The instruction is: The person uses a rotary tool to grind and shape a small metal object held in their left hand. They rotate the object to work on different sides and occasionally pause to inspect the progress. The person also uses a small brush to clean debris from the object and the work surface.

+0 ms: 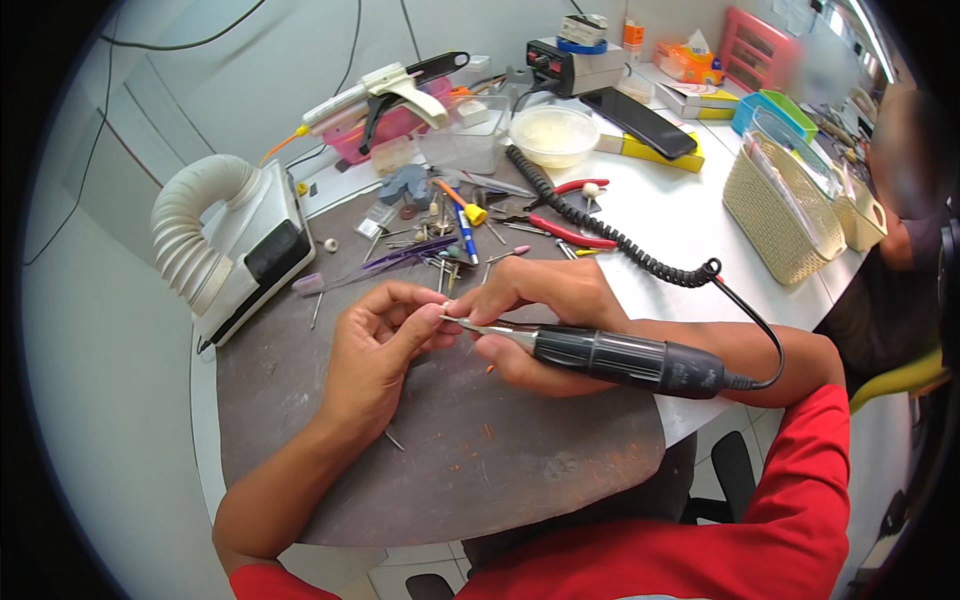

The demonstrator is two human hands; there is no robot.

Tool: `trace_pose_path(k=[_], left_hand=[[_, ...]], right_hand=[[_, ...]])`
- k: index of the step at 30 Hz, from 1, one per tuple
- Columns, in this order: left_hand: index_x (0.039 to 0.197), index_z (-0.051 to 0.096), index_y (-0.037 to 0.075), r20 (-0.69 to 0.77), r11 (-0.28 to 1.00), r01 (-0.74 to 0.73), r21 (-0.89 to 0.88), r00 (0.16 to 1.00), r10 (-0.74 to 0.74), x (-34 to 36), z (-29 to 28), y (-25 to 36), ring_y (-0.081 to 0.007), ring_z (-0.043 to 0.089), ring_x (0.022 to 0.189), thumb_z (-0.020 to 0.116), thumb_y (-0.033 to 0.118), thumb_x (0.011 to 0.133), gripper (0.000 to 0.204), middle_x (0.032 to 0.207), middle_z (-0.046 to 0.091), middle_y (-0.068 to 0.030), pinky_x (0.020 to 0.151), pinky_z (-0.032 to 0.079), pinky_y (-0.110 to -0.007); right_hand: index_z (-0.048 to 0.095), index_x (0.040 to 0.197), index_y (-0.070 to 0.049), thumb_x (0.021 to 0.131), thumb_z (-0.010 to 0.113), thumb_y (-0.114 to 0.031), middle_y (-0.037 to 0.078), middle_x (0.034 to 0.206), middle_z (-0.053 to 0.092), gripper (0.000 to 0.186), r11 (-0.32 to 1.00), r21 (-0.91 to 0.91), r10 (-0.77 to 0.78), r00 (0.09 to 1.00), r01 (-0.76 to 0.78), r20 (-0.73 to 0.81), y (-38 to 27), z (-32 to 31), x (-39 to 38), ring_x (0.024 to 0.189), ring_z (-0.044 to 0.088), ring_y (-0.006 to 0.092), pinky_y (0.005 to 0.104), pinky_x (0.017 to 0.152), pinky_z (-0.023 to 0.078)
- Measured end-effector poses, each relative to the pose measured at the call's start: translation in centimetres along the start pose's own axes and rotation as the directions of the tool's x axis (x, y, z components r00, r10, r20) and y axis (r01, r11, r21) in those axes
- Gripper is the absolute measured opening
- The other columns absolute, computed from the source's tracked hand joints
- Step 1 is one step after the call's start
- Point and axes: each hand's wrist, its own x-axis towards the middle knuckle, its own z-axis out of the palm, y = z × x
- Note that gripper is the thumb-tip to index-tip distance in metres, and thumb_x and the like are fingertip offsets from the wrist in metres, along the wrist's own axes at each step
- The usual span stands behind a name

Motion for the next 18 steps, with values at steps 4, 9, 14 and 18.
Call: trace_pose_path(k=[4, 9, 14, 18], left_hand=[[0.107, 0.06, -0.002, 0.029, 1.0, -0.01, 0.017, 1.0, 0.01, -0.19, -0.1, -0.12, -0.0154, 0.065, 0.09, 0.062, 0.01, 0.092, 0.019, 0.098, 0.067, -0.0117, 0.081, 0.054, -0.028], [0.112, 0.06, -0.003, 0.053, 1.0, 0.023, 0.016, 0.998, -0.023, -0.01, 0.14, -0.02, -0.0142, 0.065, 0.091, 0.06, 0.009, 0.093, 0.022, 0.103, 0.067, -0.0117, 0.083, 0.054, -0.027], [0.112, 0.06, -0.002, 0.054, 1.0, 0.017, -0.022, 0.998, -0.016, 0.15, 0.12, 0.0, -0.0137, 0.065, 0.093, 0.059, 0.009, 0.094, 0.021, 0.103, 0.067, -0.0107, 0.084, 0.054, -0.026], [0.112, 0.06, -0.002, 0.051, 1.0, 0.019, -0.008, 0.999, -0.018, 0.08, -0.13, -0.03, -0.0138, 0.065, 0.093, 0.06, 0.009, 0.093, 0.021, 0.102, 0.066, -0.0106, 0.085, 0.054, -0.026]], right_hand=[[0.058, 0.087, 0.0, 0.078, 0.067, -0.007, 0.014, 0.085, 0.068, 0.015, 1.0, -0.001, -0.008, 1.0, 0.008, 0.022, 0.08, 0.17, 0.2, 0.081, 0.071, 0.0255, 0.0319, 0.075, 0.057], [0.059, 0.089, 0.002, 0.077, 0.067, -0.007, 0.014, 0.085, 0.068, 0.017, 0.999, -0.036, 0.021, 0.998, -0.019, 0.053, -0.04, -0.1, 0.03, 0.081, 0.071, 0.0254, 0.0319, 0.076, 0.057], [0.06, 0.09, 0.003, 0.077, 0.066, -0.008, 0.015, 0.085, 0.067, 0.018, 0.979, 0.047, 0.2, 0.979, -0.198, -0.046, 0.11, 0.03, -0.26, 0.082, 0.07, 0.0223, 0.032, 0.076, 0.057], [0.059, 0.089, 0.003, 0.079, 0.065, -0.008, 0.016, 0.088, 0.068, 0.016, 0.94, 0.108, 0.328, 0.944, -0.323, -0.03, -0.46, 0.17, 0.03, 0.085, 0.07, 0.0221, 0.0324, 0.078, 0.057]])
